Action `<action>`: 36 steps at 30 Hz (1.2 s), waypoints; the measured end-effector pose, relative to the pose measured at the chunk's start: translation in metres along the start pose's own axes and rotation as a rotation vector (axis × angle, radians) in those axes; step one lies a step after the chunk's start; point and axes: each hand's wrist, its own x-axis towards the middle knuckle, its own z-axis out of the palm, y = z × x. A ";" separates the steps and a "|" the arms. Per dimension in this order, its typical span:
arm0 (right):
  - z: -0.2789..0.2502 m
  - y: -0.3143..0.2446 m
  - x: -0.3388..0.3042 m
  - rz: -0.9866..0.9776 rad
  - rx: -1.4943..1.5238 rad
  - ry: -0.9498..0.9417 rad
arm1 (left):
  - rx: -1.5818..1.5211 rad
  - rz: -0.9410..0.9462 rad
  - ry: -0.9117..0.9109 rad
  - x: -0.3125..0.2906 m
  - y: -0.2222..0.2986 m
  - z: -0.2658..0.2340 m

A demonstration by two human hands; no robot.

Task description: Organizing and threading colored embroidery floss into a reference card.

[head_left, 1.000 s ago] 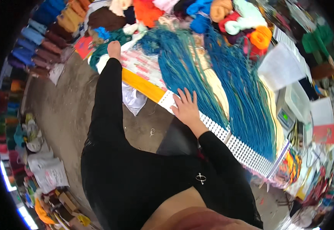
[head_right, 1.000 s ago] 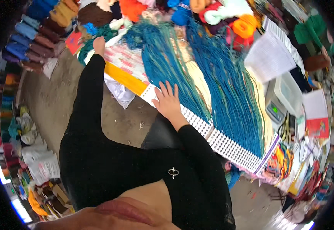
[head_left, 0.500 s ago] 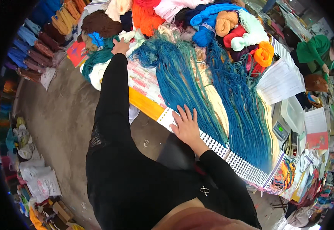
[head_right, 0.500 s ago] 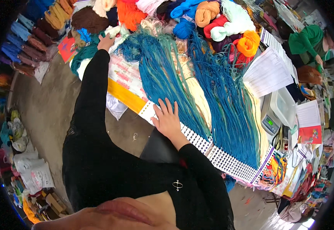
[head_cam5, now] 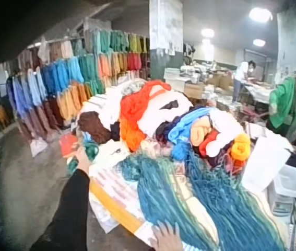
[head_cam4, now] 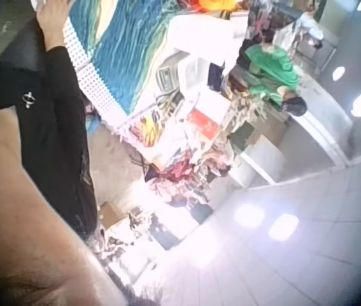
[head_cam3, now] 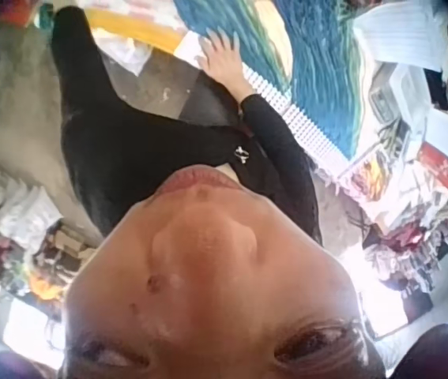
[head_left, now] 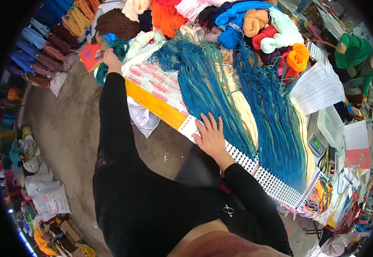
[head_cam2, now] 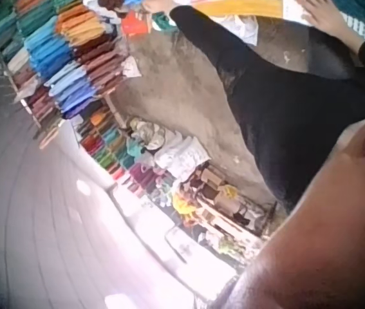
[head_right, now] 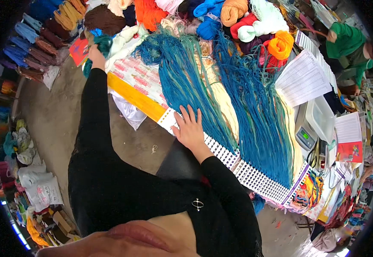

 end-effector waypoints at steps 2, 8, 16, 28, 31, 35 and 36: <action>0.004 0.015 -0.003 0.036 -0.047 0.013 | 0.248 0.119 0.070 -0.016 0.023 -0.010; 0.010 0.020 -0.015 0.024 -0.067 0.064 | -0.881 -0.135 0.270 -0.008 0.107 -0.162; -0.013 0.020 -0.009 0.117 0.707 0.297 | -0.929 0.065 -0.030 -0.131 0.283 -0.332; -0.126 -0.034 -0.139 0.466 1.942 0.285 | -1.203 -0.029 -1.079 -0.292 0.437 -0.300; -0.141 -0.026 -0.174 0.458 1.769 0.309 | -1.134 -0.114 -1.250 -0.314 0.440 -0.298; -0.138 -0.016 -0.215 0.342 2.067 0.258 | -0.950 -0.405 -1.857 -0.364 0.444 -0.293; -0.132 -0.014 -0.222 0.394 2.123 0.241 | -0.964 -0.522 -1.897 -0.380 0.453 -0.299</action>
